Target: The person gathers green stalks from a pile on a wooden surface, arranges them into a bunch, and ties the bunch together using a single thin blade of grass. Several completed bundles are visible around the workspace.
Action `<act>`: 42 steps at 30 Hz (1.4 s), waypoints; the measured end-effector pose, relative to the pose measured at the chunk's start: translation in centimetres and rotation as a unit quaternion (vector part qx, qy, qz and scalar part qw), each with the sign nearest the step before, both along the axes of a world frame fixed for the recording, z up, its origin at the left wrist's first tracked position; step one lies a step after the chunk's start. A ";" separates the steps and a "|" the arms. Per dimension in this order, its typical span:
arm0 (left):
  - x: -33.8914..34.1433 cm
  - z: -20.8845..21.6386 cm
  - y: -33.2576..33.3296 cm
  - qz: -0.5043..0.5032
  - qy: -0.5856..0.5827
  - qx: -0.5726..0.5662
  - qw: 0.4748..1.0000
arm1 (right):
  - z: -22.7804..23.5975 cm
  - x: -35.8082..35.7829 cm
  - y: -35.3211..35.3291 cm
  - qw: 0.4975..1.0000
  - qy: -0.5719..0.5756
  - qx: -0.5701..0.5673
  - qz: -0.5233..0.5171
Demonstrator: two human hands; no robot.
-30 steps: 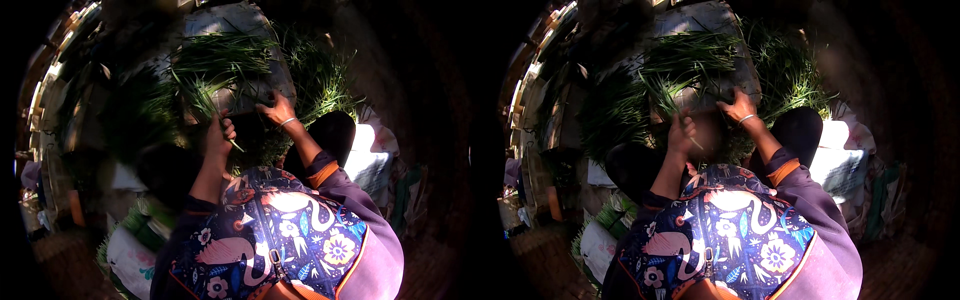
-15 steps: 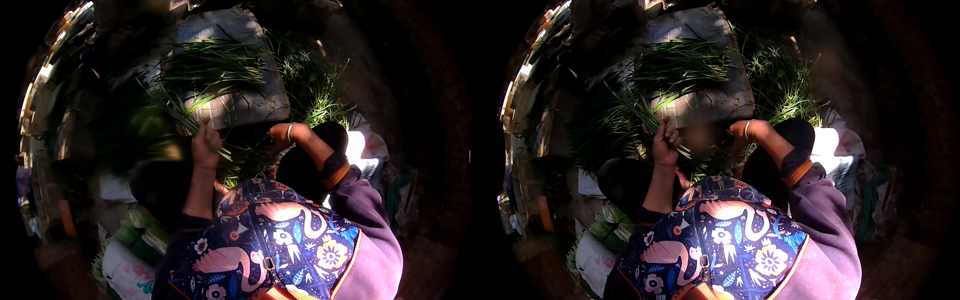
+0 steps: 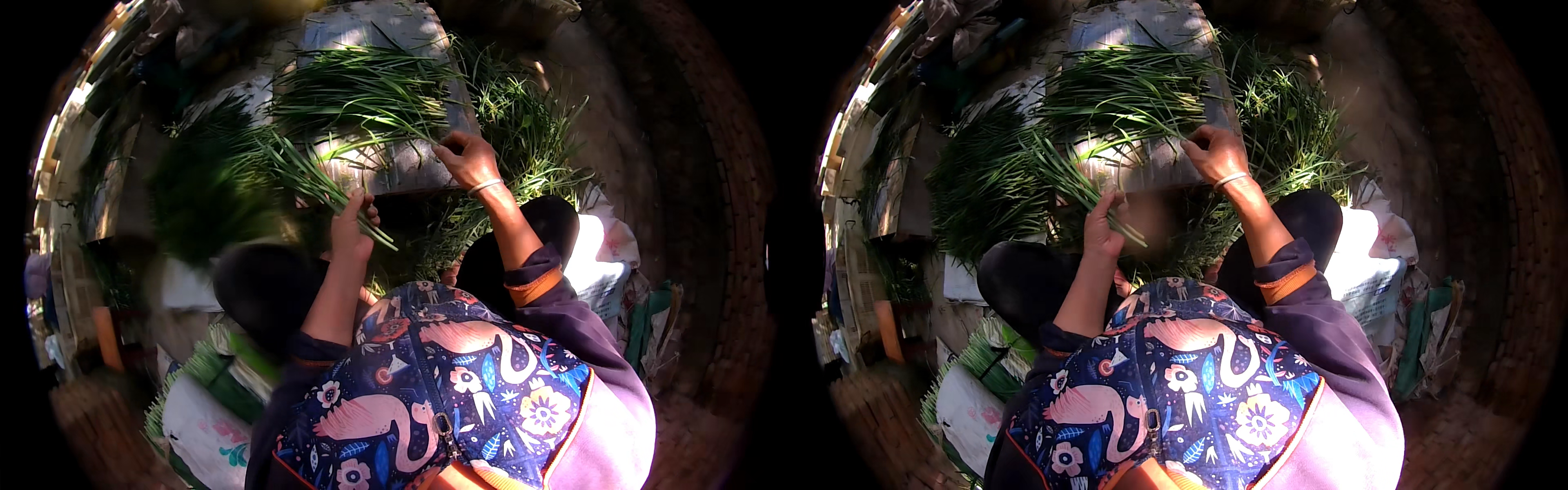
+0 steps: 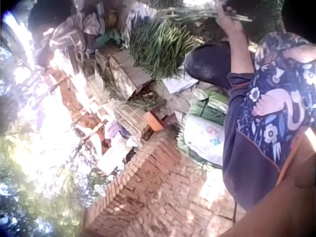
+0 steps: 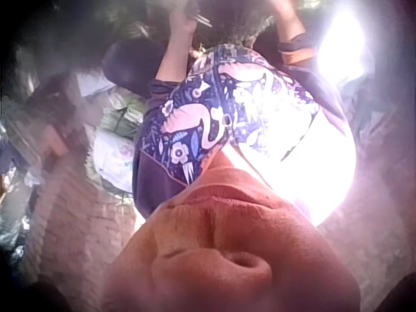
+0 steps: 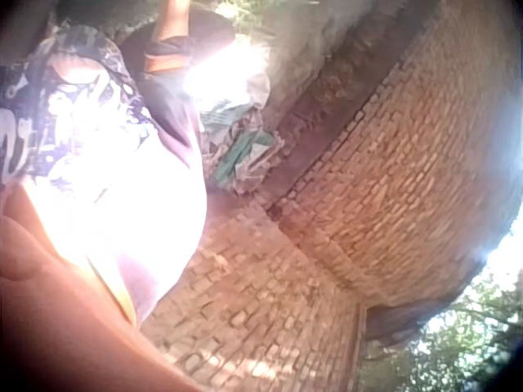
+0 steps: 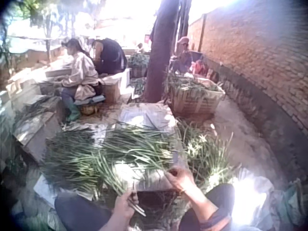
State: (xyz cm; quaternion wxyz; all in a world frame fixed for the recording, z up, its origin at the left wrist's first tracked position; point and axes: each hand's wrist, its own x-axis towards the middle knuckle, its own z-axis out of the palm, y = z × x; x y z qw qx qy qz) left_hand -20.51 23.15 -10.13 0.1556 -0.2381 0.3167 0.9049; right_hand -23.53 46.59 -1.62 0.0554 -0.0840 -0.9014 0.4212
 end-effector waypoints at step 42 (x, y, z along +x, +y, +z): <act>0.4 -0.8 0.8 -0.116 0.068 -0.041 0.990 | -6.5 6.8 -6.3 0.901 -0.161 -0.399 0.055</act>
